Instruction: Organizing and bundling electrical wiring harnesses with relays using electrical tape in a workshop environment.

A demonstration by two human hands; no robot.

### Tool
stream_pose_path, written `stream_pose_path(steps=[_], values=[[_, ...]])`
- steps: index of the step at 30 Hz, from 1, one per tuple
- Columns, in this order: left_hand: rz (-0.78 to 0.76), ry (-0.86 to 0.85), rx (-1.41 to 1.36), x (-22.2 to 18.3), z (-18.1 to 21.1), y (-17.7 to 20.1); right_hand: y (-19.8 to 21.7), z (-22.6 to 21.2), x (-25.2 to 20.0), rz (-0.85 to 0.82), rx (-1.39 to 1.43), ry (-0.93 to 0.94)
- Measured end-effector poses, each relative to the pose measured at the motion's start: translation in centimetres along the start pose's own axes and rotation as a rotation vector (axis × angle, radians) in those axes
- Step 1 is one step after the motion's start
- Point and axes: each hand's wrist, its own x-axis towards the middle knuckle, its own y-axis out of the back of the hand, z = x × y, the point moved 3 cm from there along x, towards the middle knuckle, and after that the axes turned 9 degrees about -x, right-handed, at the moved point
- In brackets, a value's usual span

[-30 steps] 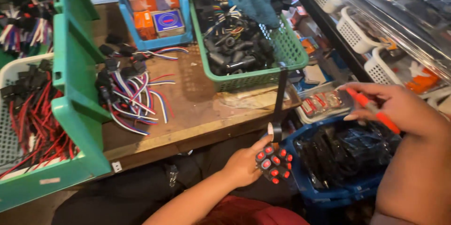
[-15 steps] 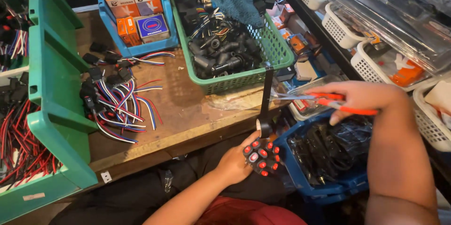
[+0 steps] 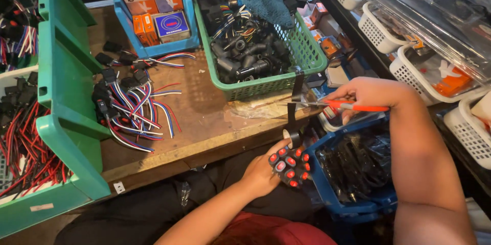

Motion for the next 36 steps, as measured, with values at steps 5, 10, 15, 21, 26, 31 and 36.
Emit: stream_pose_path(steps=[5, 10, 15, 21, 26, 31, 36], values=[[-0.001, 0.032, -0.154, 0.6, 1.2, 0.7, -1.0, 0.7, -0.4, -0.047, 0.238, 0.006], [-0.106, 0.083, -0.27, 0.0, 3.7, -0.2, -1.3, -4.4, -1.6, -0.005, 0.073, 0.019], [-0.162, -0.035, -0.403, -2.8, 6.3, 0.8, -2.6, -7.1, 0.1, 0.042, 0.084, 0.109], [0.081, -0.018, -0.789, -9.5, 5.6, 3.9, -5.0, -18.6, 1.7, 0.153, -0.316, 0.348], [0.509, 0.255, -1.121, -13.5, 5.5, 8.9, -8.4, -25.5, 6.2, 0.5, -0.275, 0.591], [0.597, 0.147, -0.847, -15.5, 8.4, 12.5, -10.7, -28.8, 6.5, 0.891, -0.474, 0.686], [0.559, 0.207, -0.391, -15.7, 6.7, 14.1, -13.9, -25.6, 7.2, 0.464, 0.173, 0.593]])
